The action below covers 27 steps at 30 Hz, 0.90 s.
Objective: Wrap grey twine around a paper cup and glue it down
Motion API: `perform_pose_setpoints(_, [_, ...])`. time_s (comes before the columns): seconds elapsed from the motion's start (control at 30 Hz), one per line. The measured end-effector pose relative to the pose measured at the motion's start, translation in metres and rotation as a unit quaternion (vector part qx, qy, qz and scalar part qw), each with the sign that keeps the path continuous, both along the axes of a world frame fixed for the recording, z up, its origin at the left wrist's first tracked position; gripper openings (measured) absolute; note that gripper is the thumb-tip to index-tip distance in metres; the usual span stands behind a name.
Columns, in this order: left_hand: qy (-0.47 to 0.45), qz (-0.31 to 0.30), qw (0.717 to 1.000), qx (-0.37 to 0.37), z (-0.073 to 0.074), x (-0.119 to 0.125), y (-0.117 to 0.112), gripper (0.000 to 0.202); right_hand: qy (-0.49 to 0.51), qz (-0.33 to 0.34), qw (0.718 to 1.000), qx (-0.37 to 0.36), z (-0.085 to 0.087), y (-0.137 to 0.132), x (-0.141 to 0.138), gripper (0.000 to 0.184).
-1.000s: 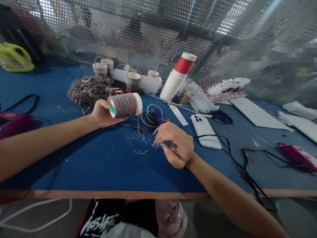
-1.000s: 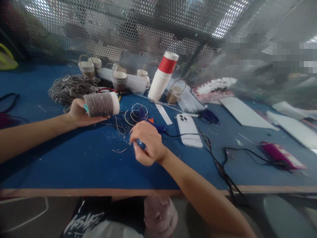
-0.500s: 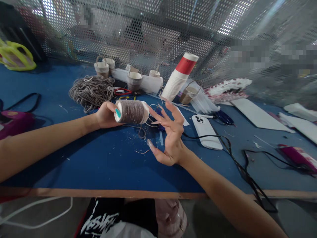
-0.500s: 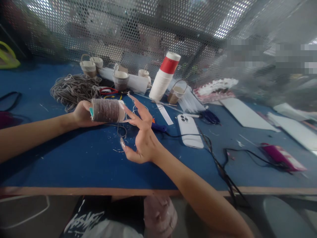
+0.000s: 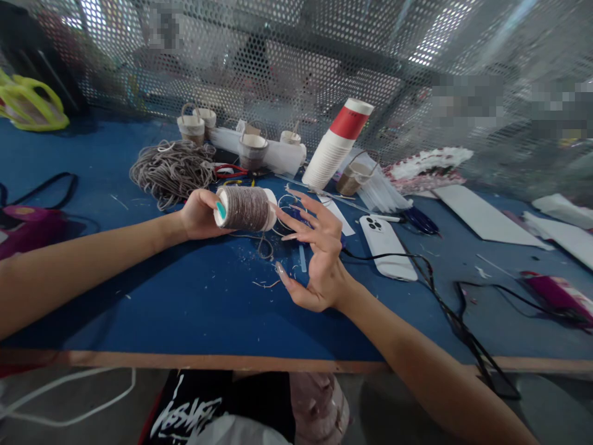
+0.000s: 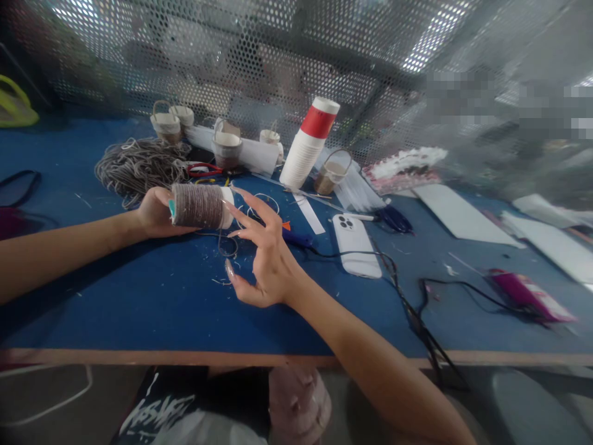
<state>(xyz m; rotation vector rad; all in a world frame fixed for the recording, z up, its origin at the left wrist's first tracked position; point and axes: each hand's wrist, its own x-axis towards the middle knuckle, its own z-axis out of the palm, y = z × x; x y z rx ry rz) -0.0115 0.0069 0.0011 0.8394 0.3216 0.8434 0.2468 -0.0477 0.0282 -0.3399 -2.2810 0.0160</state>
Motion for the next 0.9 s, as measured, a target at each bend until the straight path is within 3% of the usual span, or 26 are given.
perform_pose_setpoints(0.5, [-0.022,-0.011,1.000,-0.016,0.0031,-0.0011,-0.0012,0.056,-0.010,0.027,0.999,-0.020,0.0012,-0.0035,0.0014,0.064])
perform_pose_setpoints(0.9, [0.012,0.055,0.998,0.009,-0.0015,-0.0010,0.0001,0.055,-0.034,0.023,0.998,-0.038,-0.0007,-0.0019,-0.0014,0.063])
